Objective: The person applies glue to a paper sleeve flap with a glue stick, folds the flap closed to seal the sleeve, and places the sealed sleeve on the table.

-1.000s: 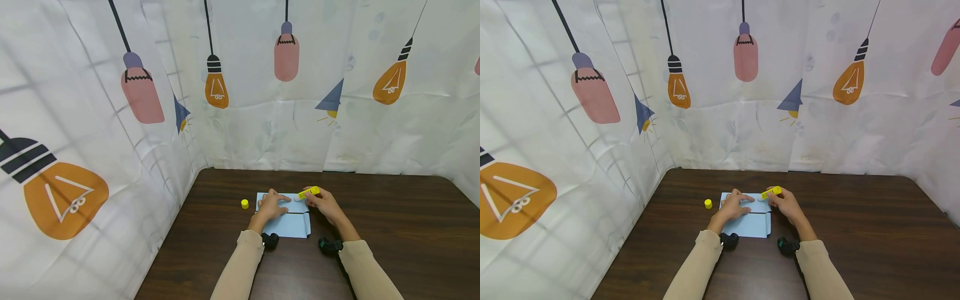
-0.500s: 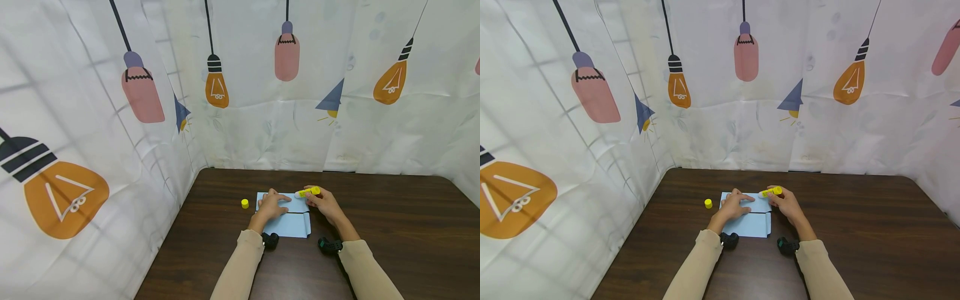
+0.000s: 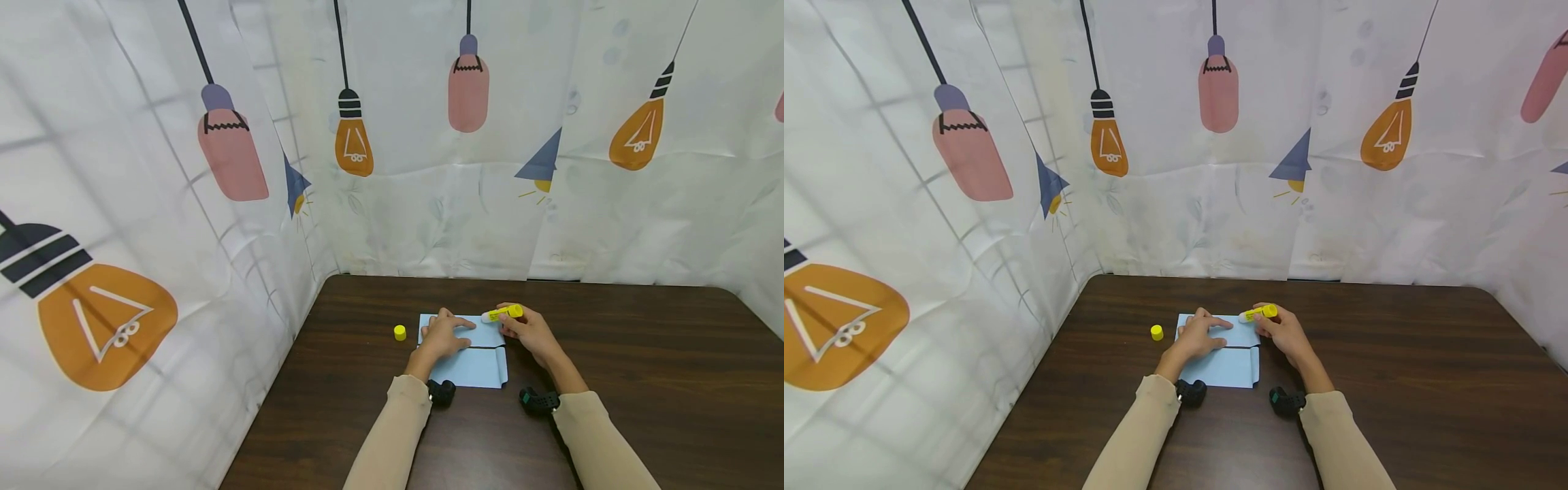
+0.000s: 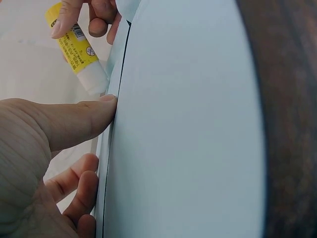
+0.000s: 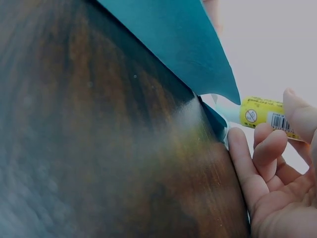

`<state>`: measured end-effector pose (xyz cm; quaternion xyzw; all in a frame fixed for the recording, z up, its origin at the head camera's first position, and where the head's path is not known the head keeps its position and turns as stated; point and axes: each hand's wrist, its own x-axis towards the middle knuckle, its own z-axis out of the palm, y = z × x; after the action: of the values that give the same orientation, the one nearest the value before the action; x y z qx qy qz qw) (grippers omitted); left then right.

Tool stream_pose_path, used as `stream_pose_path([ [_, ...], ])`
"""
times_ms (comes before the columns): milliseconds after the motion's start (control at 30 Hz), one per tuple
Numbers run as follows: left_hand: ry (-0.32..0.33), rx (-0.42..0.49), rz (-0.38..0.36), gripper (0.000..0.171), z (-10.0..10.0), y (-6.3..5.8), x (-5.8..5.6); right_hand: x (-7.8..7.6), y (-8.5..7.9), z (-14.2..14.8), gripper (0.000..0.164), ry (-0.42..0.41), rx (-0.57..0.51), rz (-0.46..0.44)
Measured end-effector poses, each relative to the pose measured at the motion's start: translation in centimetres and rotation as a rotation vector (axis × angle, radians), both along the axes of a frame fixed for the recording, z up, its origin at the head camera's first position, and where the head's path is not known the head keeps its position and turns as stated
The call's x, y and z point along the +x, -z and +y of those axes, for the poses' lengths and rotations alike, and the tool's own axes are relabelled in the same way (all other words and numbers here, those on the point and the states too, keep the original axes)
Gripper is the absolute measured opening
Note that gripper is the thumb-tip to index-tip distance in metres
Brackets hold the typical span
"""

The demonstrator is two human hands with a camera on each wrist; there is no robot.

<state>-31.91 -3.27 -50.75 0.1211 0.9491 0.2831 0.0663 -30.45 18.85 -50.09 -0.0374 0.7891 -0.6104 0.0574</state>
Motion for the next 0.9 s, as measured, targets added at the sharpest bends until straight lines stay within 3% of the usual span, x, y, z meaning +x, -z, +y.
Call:
stream_pose_path([
  [167, 0.001, 0.0, 0.004, 0.033, 0.0, 0.0, 0.0, 0.9, -1.3, -0.3, 0.044, -0.005, 0.002, 0.006],
  [500, 0.003, 0.008, -0.002, 0.032, -0.1, 0.1, -0.1, 0.8, -1.2, -0.2, 0.042, 0.0, 0.011, -0.001],
  [733, 0.003, 0.013, -0.003, 0.032, -0.2, 0.2, 0.0, -1.2, 2.2, 0.4, 0.059, 0.034, 0.042, -0.015],
  [900, 0.004, 0.018, 0.001, 0.032, -0.1, 0.3, -0.1, -1.3, 2.2, 0.4, 0.06, 0.053, 0.059, -0.042],
])
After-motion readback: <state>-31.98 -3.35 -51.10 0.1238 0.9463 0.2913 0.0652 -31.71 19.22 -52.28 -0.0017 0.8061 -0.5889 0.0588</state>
